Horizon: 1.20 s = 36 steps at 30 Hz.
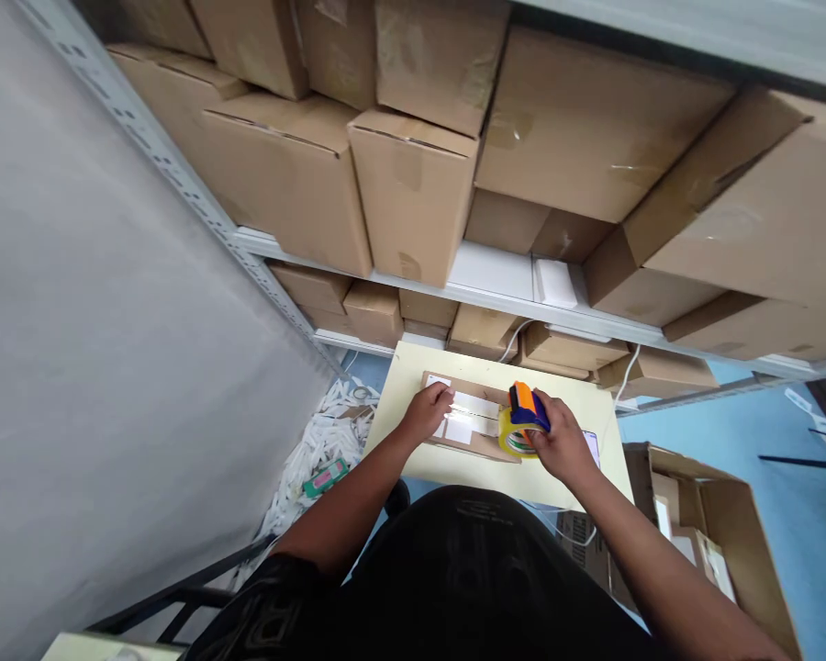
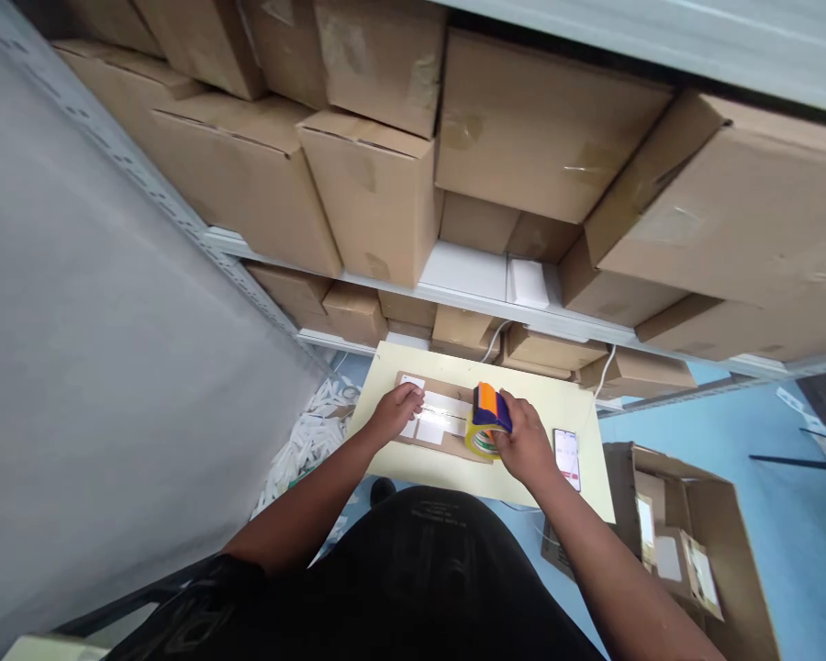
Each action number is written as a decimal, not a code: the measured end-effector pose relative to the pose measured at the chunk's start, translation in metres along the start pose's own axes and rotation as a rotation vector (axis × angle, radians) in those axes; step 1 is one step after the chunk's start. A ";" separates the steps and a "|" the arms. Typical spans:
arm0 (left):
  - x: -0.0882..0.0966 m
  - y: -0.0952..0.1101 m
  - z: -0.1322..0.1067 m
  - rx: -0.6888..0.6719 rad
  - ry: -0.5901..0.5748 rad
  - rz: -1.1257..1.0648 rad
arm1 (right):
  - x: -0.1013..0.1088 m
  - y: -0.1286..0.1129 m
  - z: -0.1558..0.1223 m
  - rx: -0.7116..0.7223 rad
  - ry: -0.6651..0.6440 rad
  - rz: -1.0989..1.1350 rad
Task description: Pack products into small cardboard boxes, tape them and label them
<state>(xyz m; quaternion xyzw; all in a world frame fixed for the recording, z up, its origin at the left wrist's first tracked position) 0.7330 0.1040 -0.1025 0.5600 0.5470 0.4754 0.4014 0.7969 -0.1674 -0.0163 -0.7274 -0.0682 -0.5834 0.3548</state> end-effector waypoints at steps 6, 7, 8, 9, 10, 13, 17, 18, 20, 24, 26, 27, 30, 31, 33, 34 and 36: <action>-0.012 0.026 -0.019 0.096 -0.086 -0.382 | -0.015 -0.079 0.043 0.191 -0.076 -0.270; -0.012 0.027 -0.022 0.103 -0.055 -0.382 | -0.017 -0.085 0.045 0.210 -0.085 -0.309; -0.011 0.028 -0.025 0.102 -0.023 -0.366 | -0.019 -0.089 0.046 0.224 -0.092 -0.337; -0.009 0.028 -0.027 0.092 0.004 -0.336 | -0.020 -0.092 0.047 0.233 -0.100 -0.356; -0.005 0.028 -0.028 0.074 0.020 -0.290 | -0.020 -0.095 0.048 0.238 -0.109 -0.369; 0.011 0.030 -0.030 0.018 -0.001 -0.069 | -0.022 -0.099 0.048 0.261 -0.152 -0.395; 0.052 0.030 -0.032 -0.002 -0.043 0.180 | -0.017 -0.092 0.044 0.268 -0.211 -0.412; 0.066 0.028 -0.032 0.005 -0.038 0.202 | -0.014 -0.087 0.043 0.261 -0.222 -0.418; 0.094 0.018 -0.033 0.028 -0.006 0.219 | -0.008 -0.076 0.039 0.235 -0.246 -0.437; 0.124 -0.018 -0.028 0.048 -0.066 0.275 | -0.003 -0.062 0.038 0.217 -0.300 -0.491; 0.125 -0.039 -0.022 0.071 -0.054 0.293 | -0.008 -0.063 0.041 0.234 -0.312 -0.521; 0.123 -0.049 -0.018 0.086 -0.034 0.293 | -0.011 -0.065 0.043 0.236 -0.312 -0.540; 0.110 -0.076 -0.010 0.131 0.001 0.272 | -0.023 -0.068 0.049 0.218 -0.309 -0.606; 0.105 -0.083 -0.008 0.143 -0.002 0.264 | -0.027 -0.068 0.050 0.214 -0.311 -0.625; 0.093 -0.097 -0.005 0.166 -0.004 0.247 | -0.034 -0.067 0.050 0.213 -0.311 -0.652; 0.087 -0.103 -0.004 0.178 0.004 0.237 | -0.037 -0.066 0.050 0.213 -0.306 -0.660; 0.074 -0.113 -0.001 0.201 0.032 0.219 | -0.043 -0.064 0.047 0.209 -0.285 -0.674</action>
Point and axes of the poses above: each hand's wrist, its own z-axis towards the middle knuckle, its own x-axis out of the back of the hand, y = z × x, the point moved 4 cm from there along z, towards the middle knuckle, and after that the axes turned 10 degrees about -y, right-handed, at the moved point
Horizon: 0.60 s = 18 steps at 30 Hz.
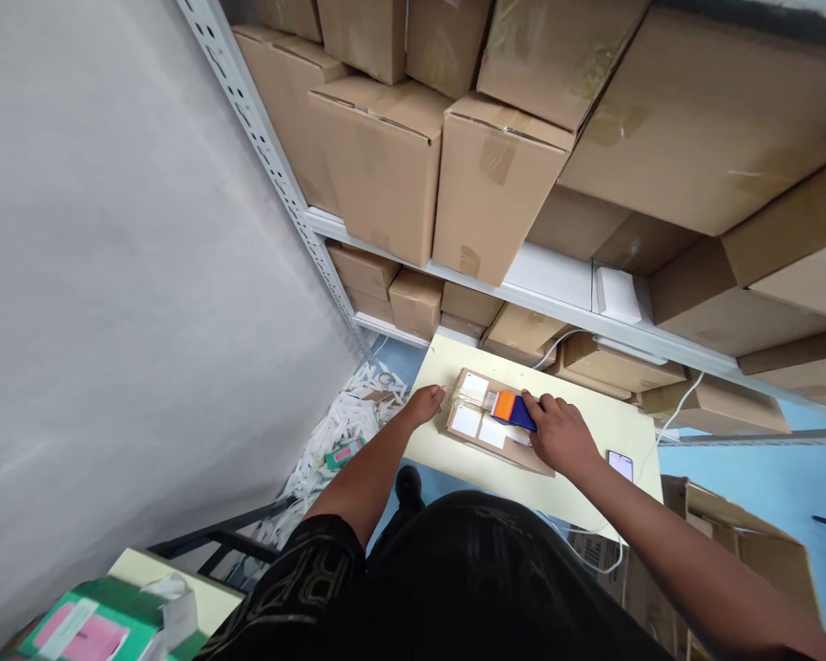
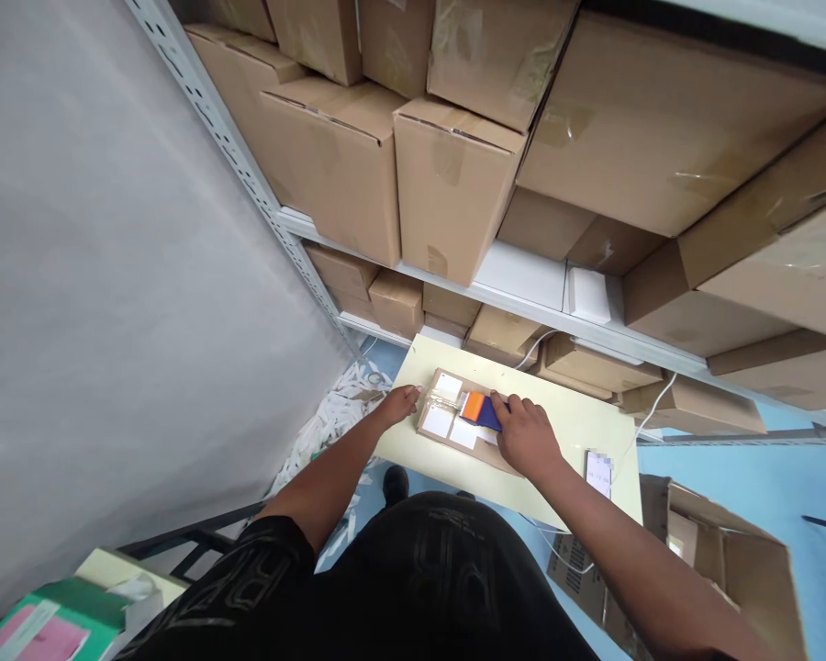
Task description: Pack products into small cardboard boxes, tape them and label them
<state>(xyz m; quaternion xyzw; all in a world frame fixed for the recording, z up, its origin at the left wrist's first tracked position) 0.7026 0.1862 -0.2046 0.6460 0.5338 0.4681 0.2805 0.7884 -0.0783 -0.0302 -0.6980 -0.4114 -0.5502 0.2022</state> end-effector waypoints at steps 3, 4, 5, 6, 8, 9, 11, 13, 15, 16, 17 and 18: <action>-0.019 -0.005 0.007 0.046 0.057 -0.011 | -0.007 -0.005 -0.002 -0.017 0.013 -0.023; -0.023 -0.005 0.009 0.067 0.074 -0.011 | -0.008 -0.007 -0.002 -0.017 0.012 -0.031; -0.026 -0.006 0.011 0.089 0.086 -0.011 | -0.009 -0.009 -0.002 -0.014 0.010 -0.038; -0.028 -0.007 0.012 0.110 0.092 -0.012 | -0.009 -0.010 -0.002 -0.011 0.007 -0.043; -0.028 -0.007 0.015 0.140 0.089 -0.015 | -0.006 -0.011 -0.003 0.003 -0.004 -0.045; -0.027 -0.007 0.016 0.146 0.083 -0.013 | -0.004 -0.010 -0.003 0.010 -0.012 -0.042; -0.024 -0.006 0.017 0.141 0.068 0.001 | 0.000 -0.006 -0.003 0.019 -0.037 -0.025; -0.023 -0.004 0.018 0.122 0.055 0.023 | 0.004 -0.003 -0.003 0.029 -0.060 -0.003; -0.026 -0.003 0.017 0.106 0.052 0.045 | 0.005 -0.001 -0.004 0.043 -0.077 0.007; -0.028 -0.003 0.016 0.105 0.055 0.056 | 0.004 -0.001 -0.004 0.051 -0.082 0.007; -0.030 -0.004 0.015 0.111 0.063 0.067 | 0.003 -0.001 -0.004 0.055 -0.084 0.006; -0.032 -0.005 0.013 0.123 0.072 0.078 | 0.002 -0.002 -0.004 0.056 -0.083 0.004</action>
Point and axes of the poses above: each hand's wrist, its own z-axis towards the middle knuckle, its own x-axis out of the back of the hand, y = z × x, the point moved 4 cm from there along z, towards the middle knuckle, and after that the axes turned 10 degrees about -y, right-handed, at the moved point
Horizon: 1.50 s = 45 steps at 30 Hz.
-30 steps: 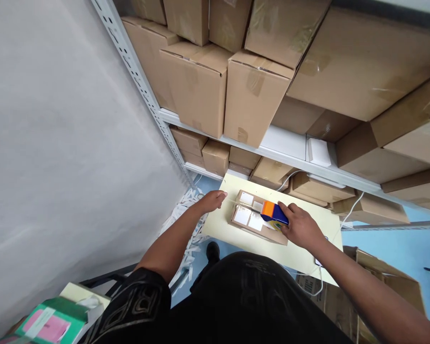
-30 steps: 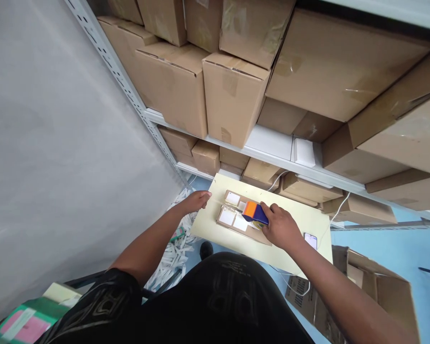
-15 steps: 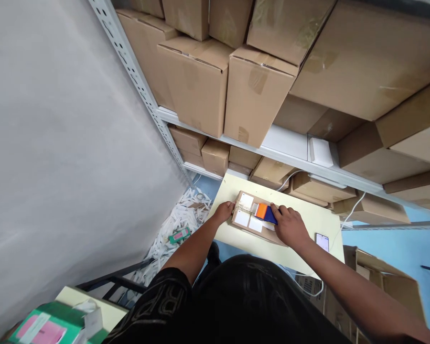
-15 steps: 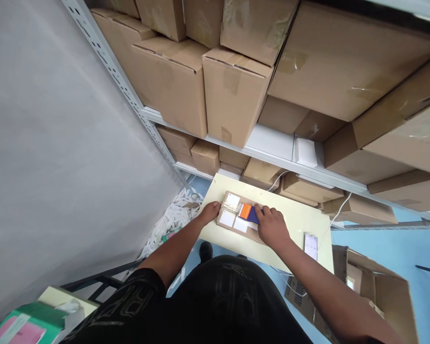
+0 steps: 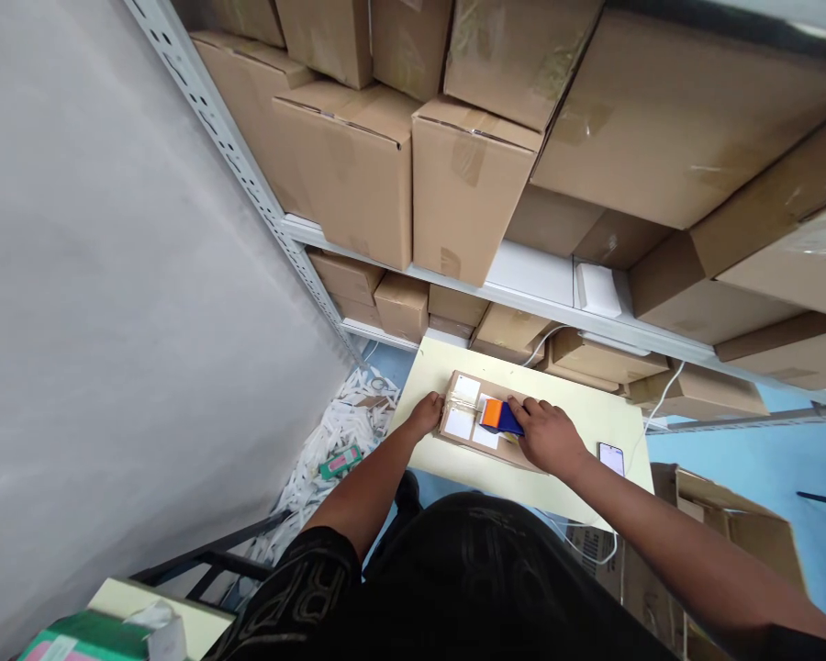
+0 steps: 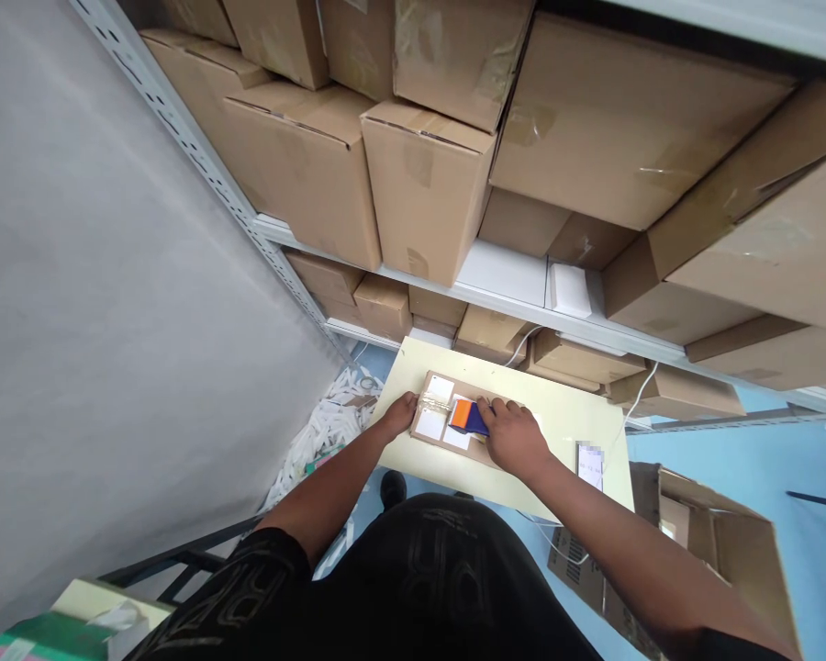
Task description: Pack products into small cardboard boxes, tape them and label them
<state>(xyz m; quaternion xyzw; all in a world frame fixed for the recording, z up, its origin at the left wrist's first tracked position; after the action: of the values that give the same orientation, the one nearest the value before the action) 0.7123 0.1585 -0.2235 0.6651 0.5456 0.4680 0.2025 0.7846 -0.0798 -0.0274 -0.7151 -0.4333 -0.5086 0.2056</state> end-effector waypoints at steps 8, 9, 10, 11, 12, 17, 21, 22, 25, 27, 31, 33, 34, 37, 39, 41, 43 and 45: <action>0.021 0.046 -0.043 -0.313 0.172 0.242 | -0.007 -0.004 -0.002 -0.042 -0.006 -0.017; 0.018 0.059 -0.050 -0.454 0.155 0.344 | -0.006 -0.004 -0.001 -0.048 -0.011 -0.015; 0.014 0.070 -0.057 -0.561 0.130 0.446 | -0.005 -0.003 0.000 -0.053 -0.016 -0.011; 0.008 0.078 -0.062 -0.630 0.106 0.540 | -0.004 -0.003 0.001 -0.057 -0.023 -0.007; 0.002 0.083 -0.065 -0.649 0.089 0.612 | -0.004 -0.002 0.002 -0.059 -0.030 -0.001; -0.012 0.086 -0.065 -0.587 0.108 0.770 | -0.001 0.003 0.008 -0.043 -0.050 0.022; -0.010 0.087 -0.063 -0.567 0.099 0.807 | -0.002 0.023 -0.002 -0.026 -0.059 0.019; -0.010 0.088 -0.063 -0.561 0.095 0.814 | -0.004 0.032 -0.008 -0.029 -0.063 0.018; -0.010 0.091 -0.063 -0.553 0.084 0.836 | -0.014 0.063 -0.035 -0.036 -0.058 0.020; -0.010 0.091 -0.063 -0.549 0.083 0.849 | -0.025 0.086 -0.058 -0.038 -0.046 0.017; -0.011 0.092 -0.061 -0.542 0.091 0.870 | -0.049 0.131 -0.103 -0.056 -0.018 0.012; -0.011 0.092 -0.061 -0.537 0.084 0.891 | -0.062 0.147 -0.119 -0.063 -0.016 0.004; -0.011 0.092 -0.060 -0.532 0.080 0.906 | -0.070 0.154 -0.123 -0.065 -0.020 -0.001; -0.013 0.092 -0.058 -0.508 0.073 0.953 | -0.097 0.161 -0.119 -0.074 -0.063 -0.017; -0.014 0.092 -0.057 -0.494 0.075 0.977 | -0.117 0.157 -0.106 -0.071 -0.110 -0.018; -0.015 0.091 -0.056 -0.492 0.080 0.990 | -0.134 0.150 -0.088 -0.064 -0.151 -0.001; -0.016 0.090 -0.054 -0.501 0.089 0.993 | -0.145 0.142 -0.070 -0.047 -0.175 0.039; -0.015 0.089 -0.053 -0.518 0.098 0.986 | -0.148 0.134 -0.053 -0.034 -0.187 0.098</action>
<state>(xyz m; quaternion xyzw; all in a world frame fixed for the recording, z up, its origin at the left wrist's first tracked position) 0.7156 0.1034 -0.1348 0.7476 0.0460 0.6563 0.0909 0.8508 -0.2523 -0.1210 -0.7832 -0.4063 -0.4362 0.1766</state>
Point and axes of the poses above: each hand's wrist, its own z-axis towards the middle knuckle, its own x-axis out of the back of the hand, y = z × x, the point moved 4 cm from there along z, towards the middle knuckle, and after that the axes turned 10 degrees about -y, right-handed, at the moved point
